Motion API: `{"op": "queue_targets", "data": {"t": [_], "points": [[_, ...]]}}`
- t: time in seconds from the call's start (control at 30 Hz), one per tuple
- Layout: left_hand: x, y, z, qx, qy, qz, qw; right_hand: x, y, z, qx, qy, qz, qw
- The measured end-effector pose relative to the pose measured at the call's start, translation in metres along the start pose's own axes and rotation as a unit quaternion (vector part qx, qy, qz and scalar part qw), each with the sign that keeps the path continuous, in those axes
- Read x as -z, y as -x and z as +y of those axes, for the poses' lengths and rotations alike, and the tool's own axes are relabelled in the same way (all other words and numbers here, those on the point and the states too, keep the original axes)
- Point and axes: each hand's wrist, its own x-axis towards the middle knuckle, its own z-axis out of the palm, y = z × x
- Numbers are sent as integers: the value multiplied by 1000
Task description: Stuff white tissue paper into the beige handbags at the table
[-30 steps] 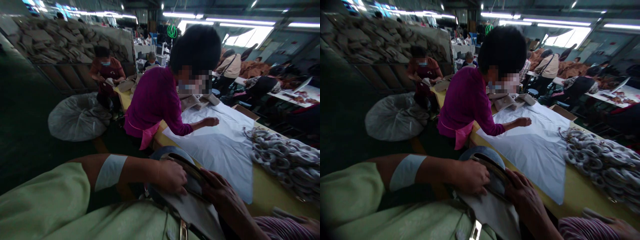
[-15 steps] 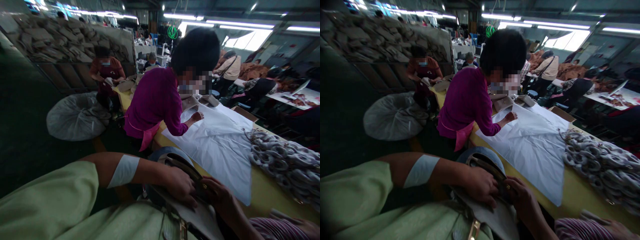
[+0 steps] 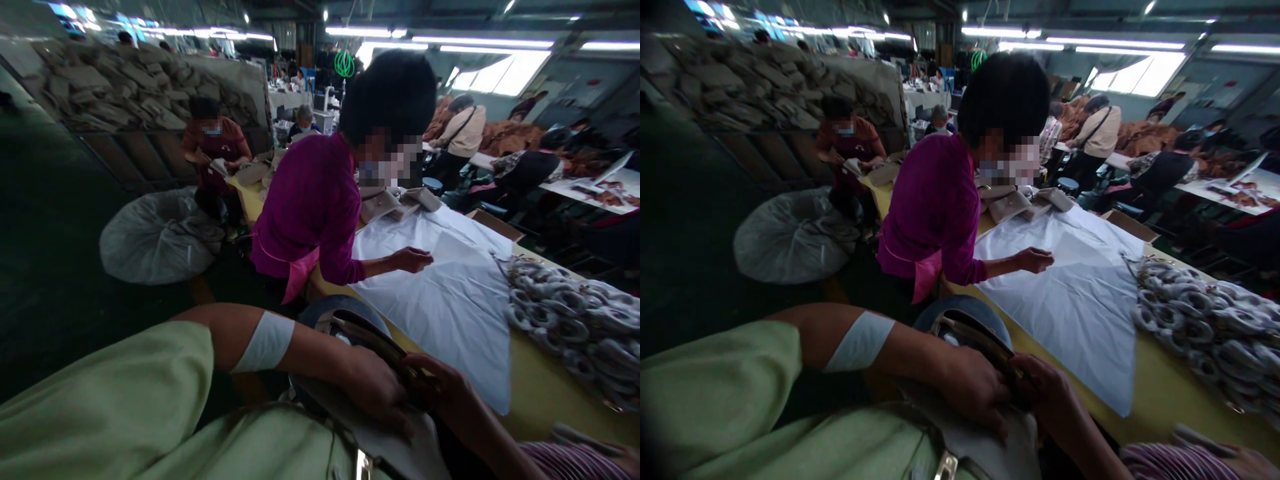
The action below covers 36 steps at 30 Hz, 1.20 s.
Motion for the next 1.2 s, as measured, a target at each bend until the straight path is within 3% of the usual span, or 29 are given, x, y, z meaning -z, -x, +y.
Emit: {"op": "queue_targets", "data": {"t": [0.13, 0.27, 0.4, 0.5, 0.6, 0.67, 0.77, 0.9, 0.93, 1.0, 1.07, 1.2], "points": [[1, 36, -11, 73, -137, 39, 987, 1, 3, 10, -2, 27, 20, 999], [-1, 56, -21, 149, -139, -2, 979, 3, 0, 13, 4, 28, 14, 999], [-14, 59, -26, 144, -194, 103, 965, 6, -4, 16, -7, -1, -14, 1000], [-18, 64, -28, 162, -214, 120, 956, 6, -5, 17, 1, -5, -21, 1000], [-11, 70, -27, 125, -190, 129, 965, 2, -6, 16, 19, -8, -26, 999], [-4, 69, -27, 106, -126, 194, 967, 0, -6, 14, 26, -32, -37, 998], [0, 61, -38, 149, -27, 279, 948, 3, -7, 13, 22, -89, -54, 994], [-8, 48, -59, 235, 31, 168, 957, 28, -21, 31, -7, -223, -113, 968], [-9, 46, -62, 244, 41, 156, 956, 37, -28, 43, -29, -246, -95, 964], [-9, 44, -64, 258, 51, 165, 951, 57, -46, 75, -96, -280, 18, 955], [-9, 44, -62, 270, 57, 171, 946, 77, -66, 119, -169, -314, 168, 919], [-16, 49, -60, 299, 76, 188, 932, 123, -95, 215, -243, -306, 343, 854]]}}
